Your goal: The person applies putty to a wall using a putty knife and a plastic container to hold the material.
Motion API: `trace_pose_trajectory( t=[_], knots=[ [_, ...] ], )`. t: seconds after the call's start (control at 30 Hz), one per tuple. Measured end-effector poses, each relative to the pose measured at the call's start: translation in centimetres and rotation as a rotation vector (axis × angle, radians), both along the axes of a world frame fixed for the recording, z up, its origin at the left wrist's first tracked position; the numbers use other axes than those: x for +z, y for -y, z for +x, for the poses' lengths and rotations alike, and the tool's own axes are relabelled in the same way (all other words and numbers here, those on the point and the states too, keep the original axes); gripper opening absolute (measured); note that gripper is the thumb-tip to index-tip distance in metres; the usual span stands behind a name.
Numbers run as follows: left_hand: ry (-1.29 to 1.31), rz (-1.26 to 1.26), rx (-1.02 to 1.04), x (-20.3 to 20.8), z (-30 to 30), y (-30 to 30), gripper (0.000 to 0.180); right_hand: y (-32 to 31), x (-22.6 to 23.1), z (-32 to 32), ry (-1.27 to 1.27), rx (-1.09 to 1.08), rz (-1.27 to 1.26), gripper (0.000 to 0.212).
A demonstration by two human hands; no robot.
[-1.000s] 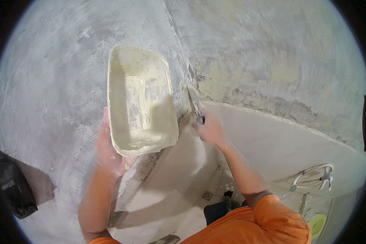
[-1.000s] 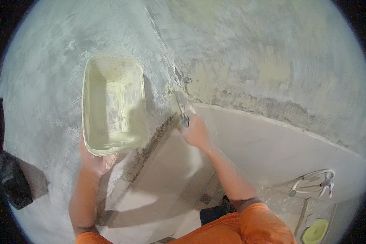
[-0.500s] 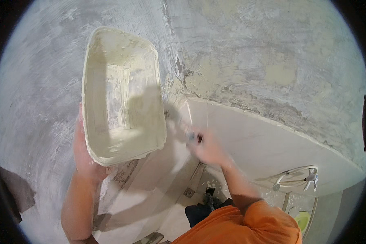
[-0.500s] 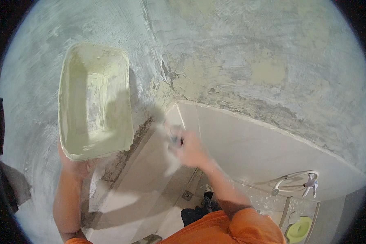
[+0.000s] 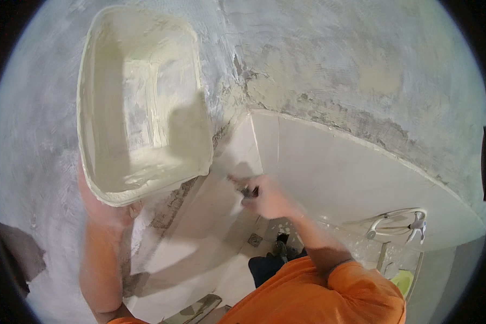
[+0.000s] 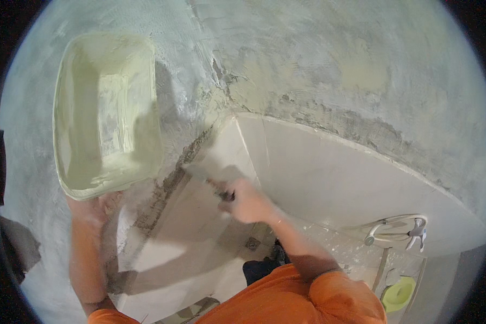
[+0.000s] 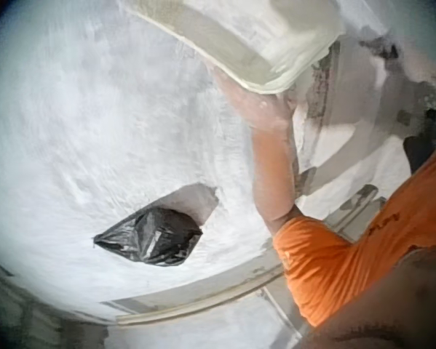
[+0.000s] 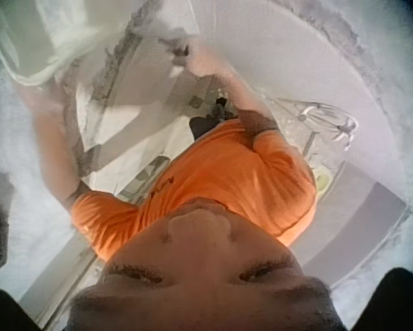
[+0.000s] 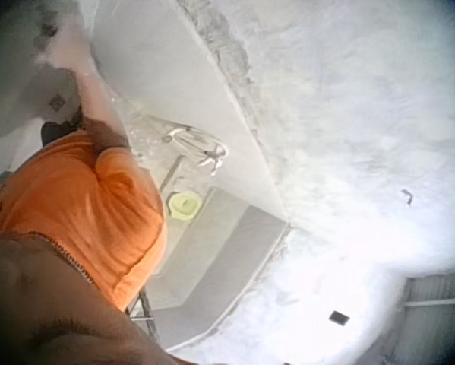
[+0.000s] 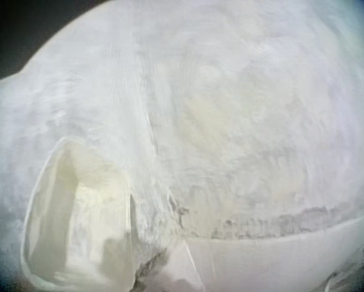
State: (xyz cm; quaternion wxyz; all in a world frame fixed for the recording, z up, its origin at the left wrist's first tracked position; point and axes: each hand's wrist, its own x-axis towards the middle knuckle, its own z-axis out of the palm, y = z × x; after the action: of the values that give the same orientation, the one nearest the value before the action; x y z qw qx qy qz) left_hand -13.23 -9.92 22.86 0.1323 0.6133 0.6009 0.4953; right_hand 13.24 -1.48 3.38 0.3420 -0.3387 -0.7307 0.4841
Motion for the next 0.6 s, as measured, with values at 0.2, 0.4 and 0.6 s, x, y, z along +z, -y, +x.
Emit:
trace_pose_trajectory(
  t=[0.2, 0.4, 0.6],
  knots=[
    [0.139, -0.037, -0.038, 0.1, 1.4, -0.2, 0.058, -6.5, 1.9, -0.8, -0.148, -0.393, -0.121, 0.039],
    [0.895, -0.017, -0.239, -0.7, -0.7, 1.6, 0.053, -0.6, -0.6, -7.3, -0.217, -0.116, -0.091, 0.056],
    [-0.357, 0.05, -0.138, -2.1, -1.6, -0.4, 0.09, 1.7, -2.6, 2.0, -0.088, 0.302, 0.056, 0.068]
  ],
)
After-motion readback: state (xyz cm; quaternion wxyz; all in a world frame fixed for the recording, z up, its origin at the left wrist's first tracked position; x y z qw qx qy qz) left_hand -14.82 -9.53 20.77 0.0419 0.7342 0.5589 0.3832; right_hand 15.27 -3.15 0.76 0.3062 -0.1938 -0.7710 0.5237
